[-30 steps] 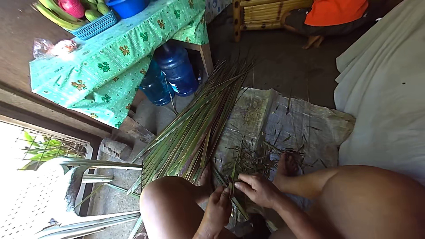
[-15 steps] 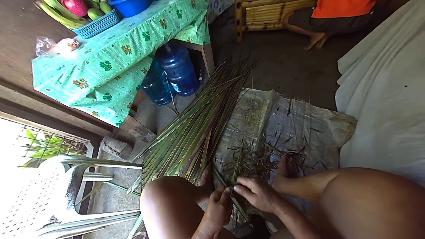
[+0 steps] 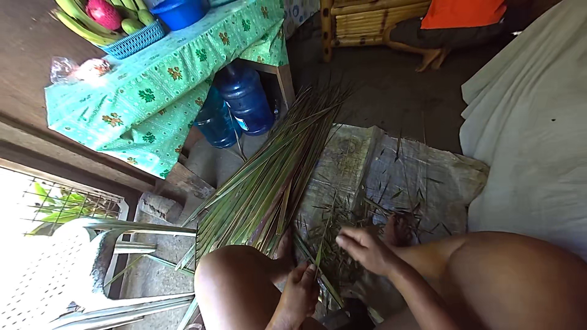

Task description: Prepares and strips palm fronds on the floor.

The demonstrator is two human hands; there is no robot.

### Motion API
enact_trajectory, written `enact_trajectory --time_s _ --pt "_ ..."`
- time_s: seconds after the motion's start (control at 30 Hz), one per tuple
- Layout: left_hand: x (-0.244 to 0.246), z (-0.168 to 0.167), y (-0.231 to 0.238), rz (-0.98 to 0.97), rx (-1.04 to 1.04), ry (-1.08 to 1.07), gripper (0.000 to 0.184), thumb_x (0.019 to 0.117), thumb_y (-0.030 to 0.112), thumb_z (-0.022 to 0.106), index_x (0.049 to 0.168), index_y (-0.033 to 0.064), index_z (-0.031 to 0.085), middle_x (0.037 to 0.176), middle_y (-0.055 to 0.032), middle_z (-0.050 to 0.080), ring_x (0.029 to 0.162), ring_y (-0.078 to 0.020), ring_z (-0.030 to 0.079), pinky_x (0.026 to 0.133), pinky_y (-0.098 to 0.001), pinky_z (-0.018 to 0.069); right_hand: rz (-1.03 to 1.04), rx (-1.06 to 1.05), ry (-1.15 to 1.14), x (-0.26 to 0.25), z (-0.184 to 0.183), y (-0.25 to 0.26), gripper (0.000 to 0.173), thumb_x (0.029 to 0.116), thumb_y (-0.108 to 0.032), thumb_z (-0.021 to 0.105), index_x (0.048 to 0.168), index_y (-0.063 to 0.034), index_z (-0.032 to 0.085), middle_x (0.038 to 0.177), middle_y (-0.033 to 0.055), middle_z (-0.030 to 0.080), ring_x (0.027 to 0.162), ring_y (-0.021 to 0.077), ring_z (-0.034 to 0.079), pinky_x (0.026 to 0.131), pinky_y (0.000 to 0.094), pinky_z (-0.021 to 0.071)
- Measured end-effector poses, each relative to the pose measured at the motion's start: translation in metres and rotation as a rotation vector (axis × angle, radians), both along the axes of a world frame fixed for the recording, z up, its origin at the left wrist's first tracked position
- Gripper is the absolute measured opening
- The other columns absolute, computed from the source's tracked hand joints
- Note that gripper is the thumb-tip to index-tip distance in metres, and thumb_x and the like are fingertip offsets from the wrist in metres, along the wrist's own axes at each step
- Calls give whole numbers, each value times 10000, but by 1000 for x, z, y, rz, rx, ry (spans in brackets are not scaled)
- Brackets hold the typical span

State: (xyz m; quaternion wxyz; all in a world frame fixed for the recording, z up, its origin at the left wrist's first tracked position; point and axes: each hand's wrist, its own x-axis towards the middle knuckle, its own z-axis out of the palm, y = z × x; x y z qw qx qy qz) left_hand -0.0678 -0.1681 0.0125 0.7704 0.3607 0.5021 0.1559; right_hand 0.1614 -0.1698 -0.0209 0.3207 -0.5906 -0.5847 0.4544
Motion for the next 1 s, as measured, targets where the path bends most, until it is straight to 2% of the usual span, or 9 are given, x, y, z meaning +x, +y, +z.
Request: enact_trajectory --time_s 0.13,0.2,0.3,0.5,0.63,0.73,0.8,0.87,1.0 --pt "13 -1 10 61 32 14 292 1128 178 312 953 92 528 537 66 391 393 -6 315 374 -160 284 278 43 96 -35 9 -17 388 1037 -324 505 858 -12 649 635 44 505 563 128 479 550 331 398" --pt "17 3 14 64 44 39 275 1130 184 320 979 96 532 559 57 419 402 -9 317 377 -167 278 311 106 58 -42 6 -21 396 1039 -336 508 824 -24 624 614 53 492 557 147 485 535 342 388" --pt "18 4 15 47 42 12 288 1132 182 287 975 105 515 557 62 385 403 -11 310 376 -164 272 230 158 -56 -35 1 -16 420 1037 -364 498 812 -32 623 604 65 502 556 174 515 528 368 406" --pt "17 1 9 26 22 6 281 1133 189 280 993 95 505 538 65 373 394 -3 311 373 -156 278 87 -25 -184 -11 -8 -2 428 1049 -388 497 933 -11 663 694 93 558 649 218 549 631 419 447" --pt "14 3 8 -2 30 -10 282 1130 179 297 982 90 520 538 69 377 392 -1 310 372 -151 279 -4 -5 -213 -11 -10 0 427 1051 -383 491 940 -12 671 715 113 590 677 244 589 653 451 473" --pt "11 2 0 -26 35 -16 279 1125 170 303 978 84 524 532 67 386 385 0 320 368 -151 286 -158 -11 -76 1 -20 6 373 1061 -319 470 1031 -13 681 720 55 562 614 143 520 618 357 463" --pt "10 0 0 -10 35 -9 293 1127 172 292 1001 68 534 537 61 401 388 -2 338 371 -150 303 -165 -107 78 3 -12 5 361 1059 -281 473 1219 -15 657 700 -2 538 541 73 470 540 265 434" --pt "11 1 3 -11 22 4 316 1135 190 286 1019 52 546 553 48 437 401 -13 381 386 -152 345 -138 -235 308 -8 2 0 375 1051 -243 463 1326 -28 600 629 -54 487 465 41 449 452 212 410" --pt "9 0 4 -104 21 -34 274 1127 195 290 1096 59 526 650 33 523 483 -30 504 460 -162 457 -193 -232 439 -20 3 -1 330 1057 -195 450 1289 -35 622 606 -80 456 452 22 424 434 182 382"
